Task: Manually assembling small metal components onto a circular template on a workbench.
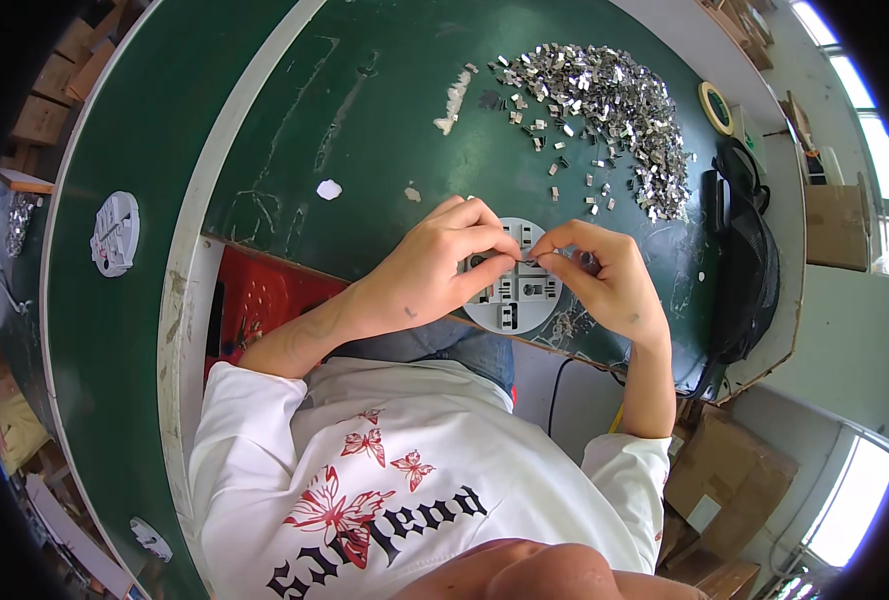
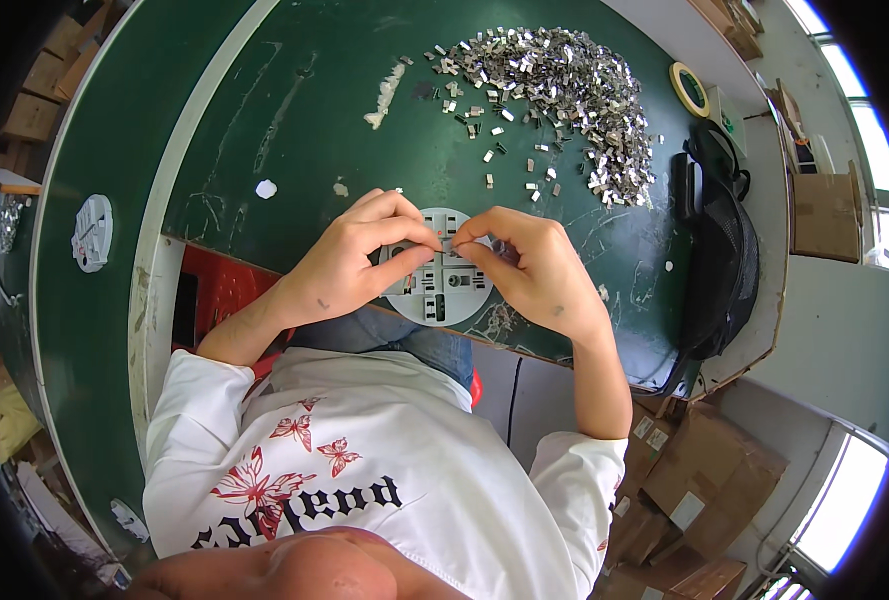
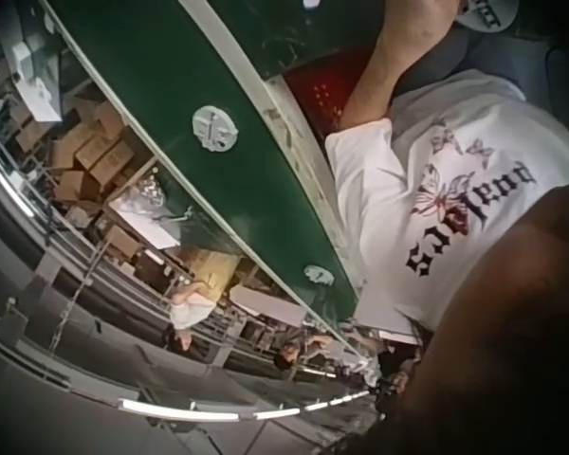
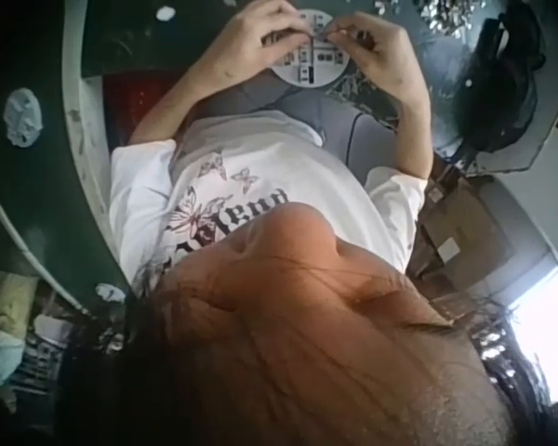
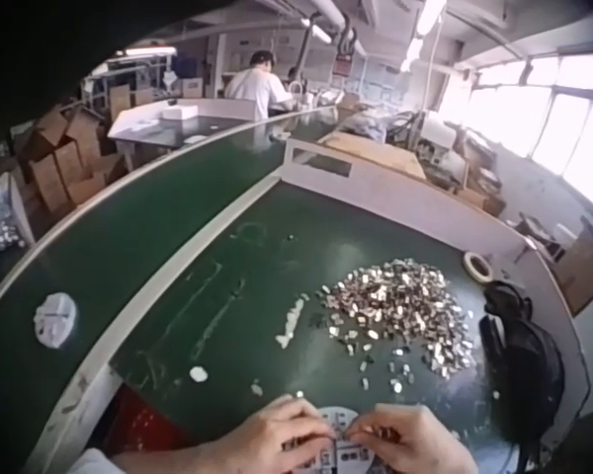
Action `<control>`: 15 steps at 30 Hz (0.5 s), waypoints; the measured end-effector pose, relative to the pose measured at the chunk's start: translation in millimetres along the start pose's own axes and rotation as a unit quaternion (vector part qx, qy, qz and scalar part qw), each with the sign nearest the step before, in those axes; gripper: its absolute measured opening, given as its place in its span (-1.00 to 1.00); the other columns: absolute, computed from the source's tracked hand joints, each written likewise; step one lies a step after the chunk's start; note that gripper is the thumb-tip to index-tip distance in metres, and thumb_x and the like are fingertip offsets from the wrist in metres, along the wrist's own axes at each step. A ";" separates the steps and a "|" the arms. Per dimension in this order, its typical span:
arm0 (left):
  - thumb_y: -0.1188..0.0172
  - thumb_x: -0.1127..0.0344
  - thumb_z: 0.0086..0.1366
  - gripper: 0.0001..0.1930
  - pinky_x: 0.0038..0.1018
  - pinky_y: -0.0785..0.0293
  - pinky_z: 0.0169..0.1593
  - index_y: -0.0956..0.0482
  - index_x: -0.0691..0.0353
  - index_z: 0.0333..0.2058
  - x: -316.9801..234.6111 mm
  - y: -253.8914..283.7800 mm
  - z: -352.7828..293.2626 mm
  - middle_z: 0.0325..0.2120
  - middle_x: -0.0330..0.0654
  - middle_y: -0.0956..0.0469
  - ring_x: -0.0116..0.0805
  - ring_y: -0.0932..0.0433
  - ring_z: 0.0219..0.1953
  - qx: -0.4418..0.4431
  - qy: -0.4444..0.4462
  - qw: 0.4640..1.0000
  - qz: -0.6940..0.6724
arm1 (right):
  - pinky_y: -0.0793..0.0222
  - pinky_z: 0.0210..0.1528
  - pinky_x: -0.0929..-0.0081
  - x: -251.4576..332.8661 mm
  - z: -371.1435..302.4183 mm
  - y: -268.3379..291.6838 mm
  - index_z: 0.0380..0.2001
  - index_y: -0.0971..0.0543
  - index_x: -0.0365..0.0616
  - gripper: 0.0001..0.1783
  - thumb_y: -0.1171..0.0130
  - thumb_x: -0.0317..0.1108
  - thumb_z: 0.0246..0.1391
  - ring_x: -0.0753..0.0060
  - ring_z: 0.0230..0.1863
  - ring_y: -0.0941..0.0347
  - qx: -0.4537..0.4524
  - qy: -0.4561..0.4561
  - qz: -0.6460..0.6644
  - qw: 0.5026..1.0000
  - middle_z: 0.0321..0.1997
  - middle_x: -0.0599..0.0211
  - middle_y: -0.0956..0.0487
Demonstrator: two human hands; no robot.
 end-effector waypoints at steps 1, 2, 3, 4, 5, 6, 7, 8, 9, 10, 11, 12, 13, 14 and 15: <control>-0.29 0.46 0.22 -0.87 -0.44 -0.40 -0.16 -0.66 0.20 -0.24 0.2 -0.1 -0.1 -0.33 -0.26 -0.49 -0.31 -0.44 -0.22 -0.001 0.000 1.000 -0.004 | -0.18 -0.50 0.66 0.2 0.4 -0.4 -0.31 -0.64 -0.23 -0.91 -0.24 -0.55 0.08 0.77 -0.55 -0.25 0.000 0.004 0.000 1.000 -0.40 0.47 -0.63; -0.28 0.45 0.22 -0.88 -0.44 -0.40 -0.15 -0.66 0.21 -0.24 0.4 -0.2 -0.2 -0.34 -0.26 -0.49 -0.31 -0.44 -0.22 -0.002 -0.001 1.000 -0.008 | -0.19 -0.49 0.66 0.4 0.7 -0.7 -0.31 -0.64 -0.23 -0.91 -0.25 -0.54 0.08 0.76 -0.55 -0.25 0.001 0.009 -0.001 1.000 -0.40 0.47 -0.64; -0.28 0.45 0.23 -0.88 -0.44 -0.40 -0.15 -0.66 0.21 -0.24 0.5 -0.1 -0.3 -0.34 -0.26 -0.49 -0.31 -0.44 -0.22 -0.003 -0.002 1.000 -0.011 | -0.19 -0.49 0.66 0.6 1.0 -1.1 -0.31 -0.64 -0.23 -0.91 -0.25 -0.54 0.08 0.75 -0.55 -0.25 0.001 0.013 -0.001 1.000 -0.40 0.46 -0.64; -0.28 0.45 0.23 -0.88 -0.44 -0.40 -0.15 -0.66 0.21 -0.24 0.7 0.0 -0.4 -0.34 -0.26 -0.49 -0.31 -0.44 -0.22 -0.004 -0.001 1.000 -0.012 | -0.19 -0.49 0.66 0.5 1.2 -1.6 -0.31 -0.64 -0.23 -0.91 -0.25 -0.54 0.08 0.75 -0.55 -0.25 0.002 0.013 -0.001 1.000 -0.40 0.46 -0.64; -0.28 0.45 0.23 -0.89 -0.44 -0.40 -0.15 -0.66 0.21 -0.25 0.6 0.2 -0.4 -0.34 -0.26 -0.49 -0.31 -0.44 -0.22 -0.002 -0.003 1.000 -0.010 | -0.19 -0.49 0.65 0.8 1.5 -2.2 -0.31 -0.64 -0.23 -0.91 -0.25 -0.54 0.08 0.74 -0.55 -0.26 0.000 0.021 -0.002 1.000 -0.39 0.45 -0.64; -0.28 0.45 0.23 -0.89 -0.44 -0.40 -0.15 -0.66 0.21 -0.25 0.6 0.2 -0.4 -0.34 -0.26 -0.49 -0.31 -0.44 -0.22 0.000 -0.005 1.000 -0.009 | -0.20 -0.49 0.65 1.2 1.7 -2.7 -0.31 -0.64 -0.23 -0.91 -0.26 -0.54 0.07 0.73 -0.54 -0.26 -0.002 0.029 -0.002 1.000 -0.39 0.45 -0.64; -0.28 0.45 0.24 -0.89 -0.43 -0.40 -0.15 -0.66 0.21 -0.25 0.5 0.2 -0.3 -0.34 -0.26 -0.49 -0.31 -0.44 -0.22 0.002 -0.007 1.000 -0.008 | -0.20 -0.48 0.64 1.6 1.8 -2.9 -0.31 -0.63 -0.24 -0.91 -0.26 -0.54 0.07 0.72 -0.54 -0.27 -0.004 0.036 -0.003 0.999 -0.39 0.44 -0.64; -0.28 0.45 0.24 -0.89 -0.43 -0.40 -0.15 -0.66 0.21 -0.25 0.9 0.3 -0.5 -0.34 -0.26 -0.49 -0.31 -0.44 -0.22 0.002 -0.007 1.000 -0.008 | -0.20 -0.48 0.64 2.3 2.0 -2.8 -0.31 -0.63 -0.24 -0.91 -0.26 -0.54 0.07 0.72 -0.54 -0.27 -0.003 0.036 -0.003 0.999 -0.39 0.44 -0.64; -0.28 0.45 0.24 -0.89 -0.43 -0.40 -0.15 -0.65 0.21 -0.25 1.3 0.3 -0.7 -0.34 -0.26 -0.49 -0.31 -0.44 -0.22 0.001 -0.008 1.000 -0.008 | -0.20 -0.48 0.64 3.2 2.3 -2.3 -0.31 -0.63 -0.24 -0.91 -0.26 -0.54 0.07 0.72 -0.54 -0.27 0.001 0.030 -0.005 1.000 -0.39 0.44 -0.64; -0.28 0.45 0.24 -0.89 -0.43 -0.40 -0.15 -0.65 0.21 -0.25 1.7 0.2 -1.0 -0.33 -0.26 -0.49 -0.31 -0.44 -0.22 0.000 -0.010 1.000 -0.009 | -0.21 -0.48 0.64 4.2 2.5 -1.7 -0.31 -0.63 -0.24 -0.91 -0.26 -0.54 0.07 0.71 -0.53 -0.28 0.005 0.023 -0.007 1.000 -0.39 0.44 -0.64; -0.28 0.45 0.24 -0.89 -0.43 -0.40 -0.15 -0.65 0.22 -0.25 2.1 0.2 -1.1 -0.33 -0.26 -0.49 -0.31 -0.44 -0.22 -0.002 -0.011 1.000 -0.009 | -0.21 -0.47 0.63 4.6 2.7 -1.5 -0.31 -0.63 -0.24 -0.91 -0.26 -0.54 0.07 0.71 -0.53 -0.29 0.009 0.016 -0.009 1.000 -0.40 0.43 -0.64; -0.28 0.45 0.24 -0.89 -0.43 -0.40 -0.15 -0.65 0.22 -0.25 2.5 0.1 -1.3 -0.33 -0.26 -0.49 -0.31 -0.44 -0.22 -0.002 -0.011 1.000 -0.009 | -0.21 -0.47 0.63 4.7 2.8 -1.2 -0.31 -0.63 -0.24 -0.91 -0.26 -0.54 0.07 0.71 -0.53 -0.29 0.009 0.016 -0.010 1.000 -0.40 0.43 -0.64; -0.27 0.45 0.24 -0.89 -0.43 -0.40 -0.15 -0.65 0.22 -0.25 2.7 -0.1 -1.3 -0.33 -0.26 -0.49 -0.31 -0.44 -0.22 -0.002 -0.011 1.000 -0.011 | -0.21 -0.47 0.63 5.0 2.6 -0.4 -0.31 -0.63 -0.24 -0.91 -0.26 -0.54 0.07 0.71 -0.52 -0.29 0.008 0.019 -0.011 1.000 -0.40 0.43 -0.64; -0.27 0.46 0.24 -0.90 -0.43 -0.40 -0.15 -0.65 0.22 -0.25 2.9 -0.2 -1.2 -0.33 -0.26 -0.49 -0.31 -0.44 -0.22 -0.002 -0.011 1.000 -0.013 | -0.21 -0.47 0.63 5.3 2.4 0.2 -0.31 -0.63 -0.24 -0.91 -0.26 -0.54 0.07 0.70 -0.52 -0.30 0.006 0.022 -0.011 1.000 -0.40 0.43 -0.64; -0.27 0.46 0.24 -0.90 -0.43 -0.40 -0.15 -0.65 0.22 -0.25 2.9 -0.3 -1.2 -0.33 -0.26 -0.48 -0.31 -0.44 -0.22 -0.003 -0.010 1.000 -0.016 | -0.21 -0.47 0.63 5.8 2.2 0.7 -0.31 -0.63 -0.24 -0.91 -0.26 -0.54 0.07 0.70 -0.52 -0.30 0.005 0.025 -0.012 1.000 -0.40 0.43 -0.64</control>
Point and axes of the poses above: each hand's wrist, its own z-axis towards the middle knuckle, its own y-axis out of the back of the hand, x = y × z, the point moved 3 cm from there along z, towards the middle knuckle
